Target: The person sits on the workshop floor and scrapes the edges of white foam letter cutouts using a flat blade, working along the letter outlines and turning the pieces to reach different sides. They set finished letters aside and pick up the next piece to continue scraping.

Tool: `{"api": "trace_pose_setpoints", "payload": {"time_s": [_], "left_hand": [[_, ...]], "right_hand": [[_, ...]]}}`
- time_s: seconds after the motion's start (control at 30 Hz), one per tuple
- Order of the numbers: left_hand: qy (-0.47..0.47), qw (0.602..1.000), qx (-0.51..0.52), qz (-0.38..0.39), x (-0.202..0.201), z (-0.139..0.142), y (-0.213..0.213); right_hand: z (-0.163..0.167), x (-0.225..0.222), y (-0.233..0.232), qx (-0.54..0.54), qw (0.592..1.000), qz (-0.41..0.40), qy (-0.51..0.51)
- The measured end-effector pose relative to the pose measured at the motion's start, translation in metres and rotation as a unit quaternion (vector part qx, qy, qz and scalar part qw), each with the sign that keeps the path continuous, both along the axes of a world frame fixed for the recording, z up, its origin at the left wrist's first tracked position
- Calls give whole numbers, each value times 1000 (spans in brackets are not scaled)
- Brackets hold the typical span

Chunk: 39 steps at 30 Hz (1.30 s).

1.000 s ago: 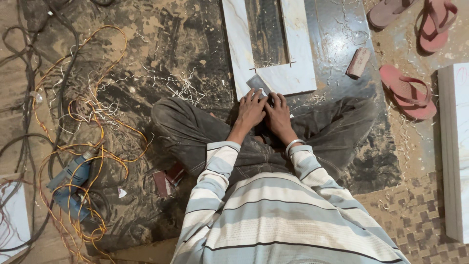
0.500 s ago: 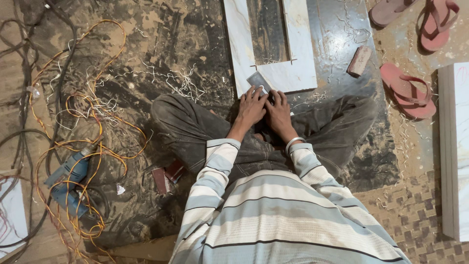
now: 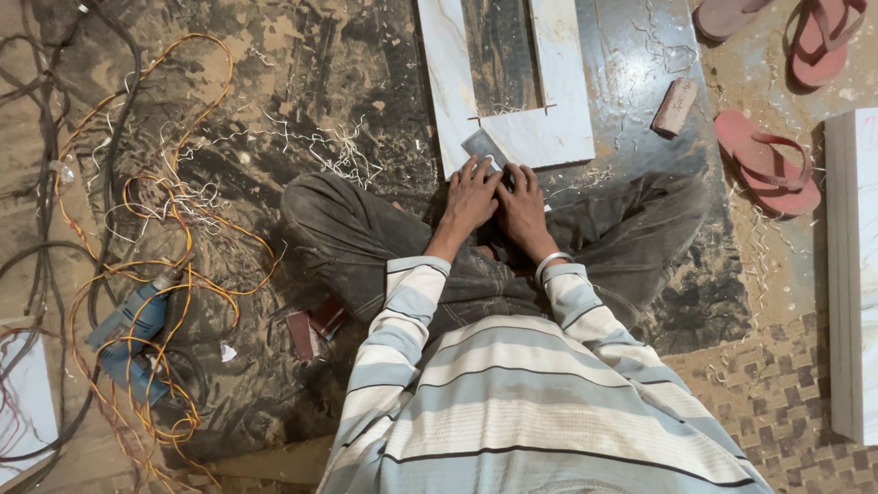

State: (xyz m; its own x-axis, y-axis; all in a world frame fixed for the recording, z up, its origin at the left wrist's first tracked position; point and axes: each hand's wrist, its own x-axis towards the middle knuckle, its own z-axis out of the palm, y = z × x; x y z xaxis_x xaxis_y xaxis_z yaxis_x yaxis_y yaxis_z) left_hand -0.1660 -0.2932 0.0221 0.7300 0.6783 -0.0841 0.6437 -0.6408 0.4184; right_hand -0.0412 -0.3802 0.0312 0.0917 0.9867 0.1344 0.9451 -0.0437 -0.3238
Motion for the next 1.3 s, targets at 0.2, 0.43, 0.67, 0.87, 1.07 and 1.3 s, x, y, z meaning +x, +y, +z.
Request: {"api": "trace_pose_setpoints", "payload": {"time_s": [0.2,0.43,0.67,0.87,1.07,1.3], "left_hand": [[3,1000,-5,0,0,2,0],[4,1000,-4,1,0,2,-1],[-4,1000,0,-2,-1,2,-2],[-6,1000,3,-1,-1,1,-2],[-8,1000,2,1,-1,0,-2],[-4,1000,-3,1,0,-2,-2]], "right_hand": [[0,0,0,-6,1000,-2,2],[0,0,-2,7,1000,3,-3],[0,-1,-3,4,1000,2,4],[0,-1,-3,6,1000,2,1],[0,0,-3,15,1000,3,2],[-2,0,-3,4,1000,0,3]]}}
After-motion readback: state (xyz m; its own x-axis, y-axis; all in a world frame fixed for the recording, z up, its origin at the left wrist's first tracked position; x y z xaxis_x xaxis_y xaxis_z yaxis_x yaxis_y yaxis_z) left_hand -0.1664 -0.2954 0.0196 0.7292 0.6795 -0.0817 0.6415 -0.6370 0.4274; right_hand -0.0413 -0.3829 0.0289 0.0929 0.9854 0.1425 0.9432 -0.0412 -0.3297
